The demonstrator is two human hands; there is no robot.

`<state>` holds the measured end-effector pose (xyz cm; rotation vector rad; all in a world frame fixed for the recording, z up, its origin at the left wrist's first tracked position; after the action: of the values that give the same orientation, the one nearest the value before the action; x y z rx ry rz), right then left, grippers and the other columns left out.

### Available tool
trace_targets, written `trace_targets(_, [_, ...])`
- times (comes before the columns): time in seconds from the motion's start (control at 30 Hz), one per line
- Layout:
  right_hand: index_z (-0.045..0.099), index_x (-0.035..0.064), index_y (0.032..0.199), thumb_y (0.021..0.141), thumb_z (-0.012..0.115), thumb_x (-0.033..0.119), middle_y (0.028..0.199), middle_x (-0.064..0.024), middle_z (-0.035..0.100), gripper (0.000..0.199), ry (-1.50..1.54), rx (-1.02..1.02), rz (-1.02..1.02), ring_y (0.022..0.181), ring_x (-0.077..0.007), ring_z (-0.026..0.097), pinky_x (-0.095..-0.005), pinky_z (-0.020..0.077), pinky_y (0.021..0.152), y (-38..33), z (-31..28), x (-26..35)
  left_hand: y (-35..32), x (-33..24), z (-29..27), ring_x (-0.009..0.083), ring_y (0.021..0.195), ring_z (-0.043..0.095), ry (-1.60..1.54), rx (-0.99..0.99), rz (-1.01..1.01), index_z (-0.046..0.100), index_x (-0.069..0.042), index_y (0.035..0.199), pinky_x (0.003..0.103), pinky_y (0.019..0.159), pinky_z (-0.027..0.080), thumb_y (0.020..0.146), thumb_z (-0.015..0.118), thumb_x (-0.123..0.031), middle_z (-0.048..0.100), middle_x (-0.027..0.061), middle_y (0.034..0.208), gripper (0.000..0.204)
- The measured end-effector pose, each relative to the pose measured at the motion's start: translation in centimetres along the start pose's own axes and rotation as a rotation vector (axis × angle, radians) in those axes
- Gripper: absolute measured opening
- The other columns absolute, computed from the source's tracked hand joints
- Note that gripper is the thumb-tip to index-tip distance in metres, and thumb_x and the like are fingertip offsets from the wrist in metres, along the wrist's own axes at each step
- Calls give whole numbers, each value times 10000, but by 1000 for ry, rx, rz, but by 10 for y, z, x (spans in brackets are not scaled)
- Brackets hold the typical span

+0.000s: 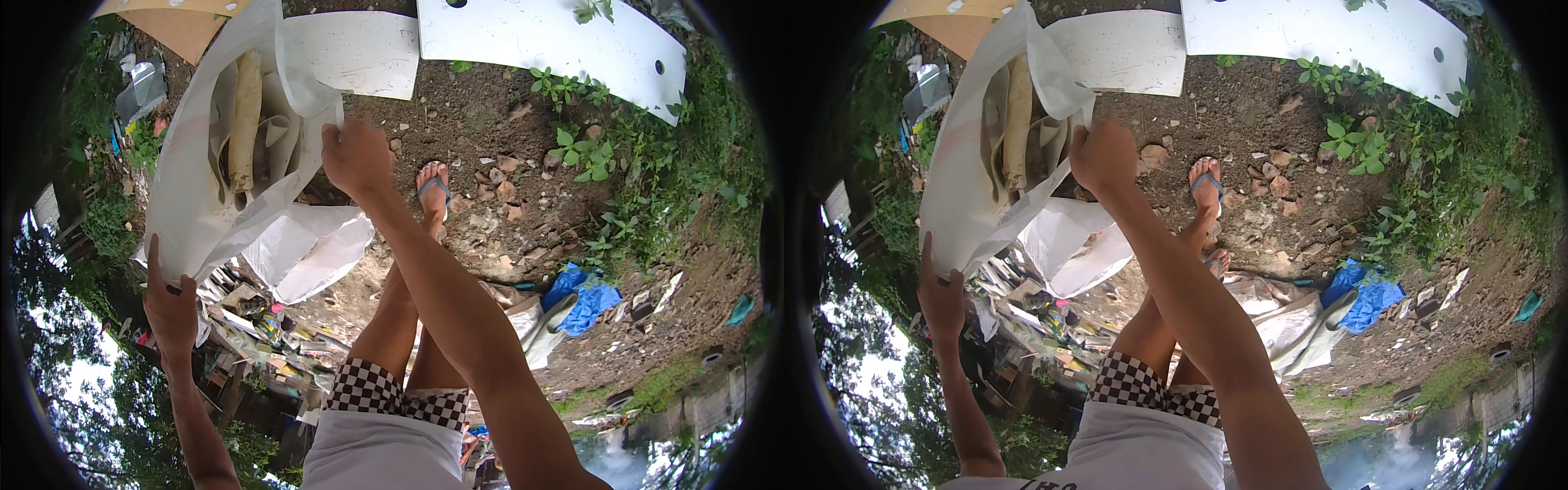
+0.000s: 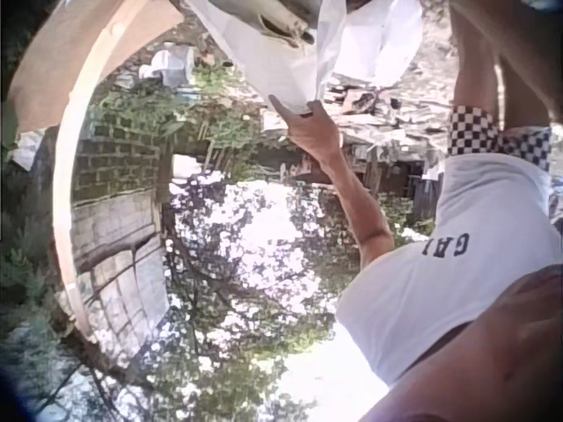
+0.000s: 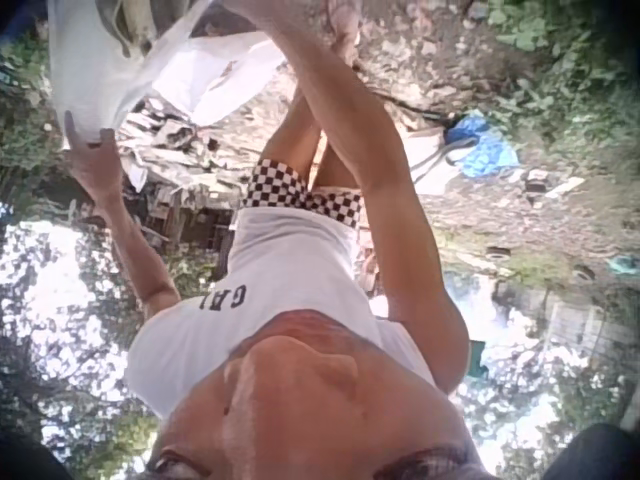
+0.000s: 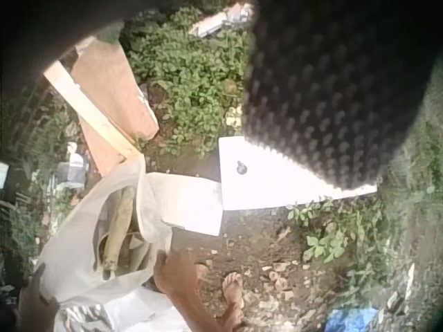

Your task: The person sorts through scattered debris on the ground, picking up flat pieces of material and placing them into a white bag. They repeatedly lift, fold, and stack the pieces before bagging them.

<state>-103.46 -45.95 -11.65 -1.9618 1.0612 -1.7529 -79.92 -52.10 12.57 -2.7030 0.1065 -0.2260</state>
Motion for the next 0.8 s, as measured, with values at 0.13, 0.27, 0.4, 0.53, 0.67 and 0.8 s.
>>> trace_targets(0.13, [661, -3, 1022, 986, 632, 321, 935, -190, 721, 328, 268, 210, -166, 844, -316, 714, -436, 552, 740, -34, 13, -12, -2, 22, 3, 458, 1248, 599, 20, -21, 36, 388, -103, 1565, 530, 1075, 463, 849, 499, -51, 578, 290, 1399, 727])
trace_targets(0.27, [606, 38, 1182, 1010, 648, 398, 1092, -94, 682, 401, 802, 325, 124, 978, -195, 647, -370, 511, 865, -10, -43, -86, -26, 54, 28, 446, 1352, 518, -45, -23, 67, 356, -125, 1589, 513, 1136, 413, 856, 460, -41, 492, 281, 1499, 746])
trace_targets(0.4, [534, 64, 1375, 1041, 608, 406, 1319, -103, 601, 484, 1057, -13, 416, 1119, -198, 584, -390, 464, 987, 82, -143, -213, -45, 29, 61, 437, 1387, 489, -120, 144, -79, 320, -145, 1613, 499, 1157, 381, 844, 437, 58, 444, 276, 1546, 804])
trace_targets(0.53, [512, 71, 1390, 1038, 614, 413, 1481, -117, 485, 502, 1123, -330, 546, 1202, -199, 532, -421, 451, 965, 186, -198, -257, -87, -29, 111, 427, 1004, 718, -193, 227, -53, 349, 49, 1552, 491, 867, 539, 879, 496, 13, 656, 333, 1251, 690])
trace_targets(0.67, [531, 71, 1347, 975, 727, 338, 1215, -57, 583, 498, 1315, -526, 615, 1129, -209, 534, -485, 400, 882, 236, -229, -255, -105, -79, 183, 471, 924, 714, -229, 252, -108, 420, 152, 1455, 506, 804, 547, 913, 537, -25, 657, 373, 1182, 581])
trace_targets(0.8, [527, 37, 1206, 989, 673, 308, 1041, -33, 576, 377, 1431, -372, 596, 828, -160, 456, -454, 370, 833, 221, -278, -209, -99, -134, 208, 450, 830, 720, -288, 237, -52, 503, 174, 1361, 478, 721, 556, 923, 564, -40, 696, 344, 995, 492])
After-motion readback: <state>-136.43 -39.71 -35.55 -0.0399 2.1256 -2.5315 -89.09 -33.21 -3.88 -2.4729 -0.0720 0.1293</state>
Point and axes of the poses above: each hand's wrist, its own y-axis towards the middle knuckle, its own z-axis out of the palm, x = y × z, the point moved 3 cm from there along y, towards the middle knuckle
